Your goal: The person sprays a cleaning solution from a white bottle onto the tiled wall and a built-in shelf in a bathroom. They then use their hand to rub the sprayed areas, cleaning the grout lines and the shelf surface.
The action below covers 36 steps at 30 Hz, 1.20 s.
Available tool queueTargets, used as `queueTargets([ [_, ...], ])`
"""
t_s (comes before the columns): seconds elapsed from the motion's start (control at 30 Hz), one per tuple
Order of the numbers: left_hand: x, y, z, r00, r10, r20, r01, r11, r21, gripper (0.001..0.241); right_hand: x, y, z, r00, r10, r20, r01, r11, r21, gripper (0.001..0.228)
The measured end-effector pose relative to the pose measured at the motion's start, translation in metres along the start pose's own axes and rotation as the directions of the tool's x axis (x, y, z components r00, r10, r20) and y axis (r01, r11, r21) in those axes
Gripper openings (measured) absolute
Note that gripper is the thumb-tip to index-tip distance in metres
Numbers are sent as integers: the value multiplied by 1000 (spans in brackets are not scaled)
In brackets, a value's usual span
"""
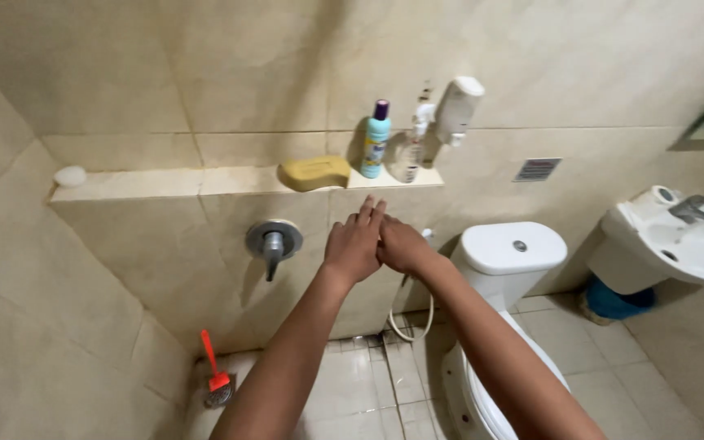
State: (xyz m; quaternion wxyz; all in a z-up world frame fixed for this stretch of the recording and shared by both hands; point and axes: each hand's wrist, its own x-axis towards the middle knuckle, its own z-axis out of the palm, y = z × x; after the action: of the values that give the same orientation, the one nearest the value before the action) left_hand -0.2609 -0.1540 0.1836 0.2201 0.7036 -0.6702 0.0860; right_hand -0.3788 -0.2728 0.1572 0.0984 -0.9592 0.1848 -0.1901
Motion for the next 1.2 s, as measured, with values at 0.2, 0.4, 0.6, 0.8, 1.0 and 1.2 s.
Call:
queueTargets([
  [0.2,8,58,9,994,7,105,-1,999,-49,94,-43,28,-31,979,151,138,-124,974,-189,61],
  [0.4,20,47,14,986,29,166,-36,998,43,97,-41,24,-30,960,228,165,-207,969,-136,56],
  [0.6,44,32,-1,968,66,243,-94,990,103,98,-22,30,-37,958,256,129,-244,964,-106,66],
  [0.8,72,-3,-1,968,101,231,-122,989,78,96,23,29,-40,909,377,176,-352,923,-157,64],
  [1.0,99,-75,24,980,89,180,-106,991,87,80,75,8,-18,922,381,62,-383,923,24,53],
  [1.2,107,-126,36,985,40,165,-54,995,81,81,120,-3,4,916,390,97,-391,920,-13,52],
])
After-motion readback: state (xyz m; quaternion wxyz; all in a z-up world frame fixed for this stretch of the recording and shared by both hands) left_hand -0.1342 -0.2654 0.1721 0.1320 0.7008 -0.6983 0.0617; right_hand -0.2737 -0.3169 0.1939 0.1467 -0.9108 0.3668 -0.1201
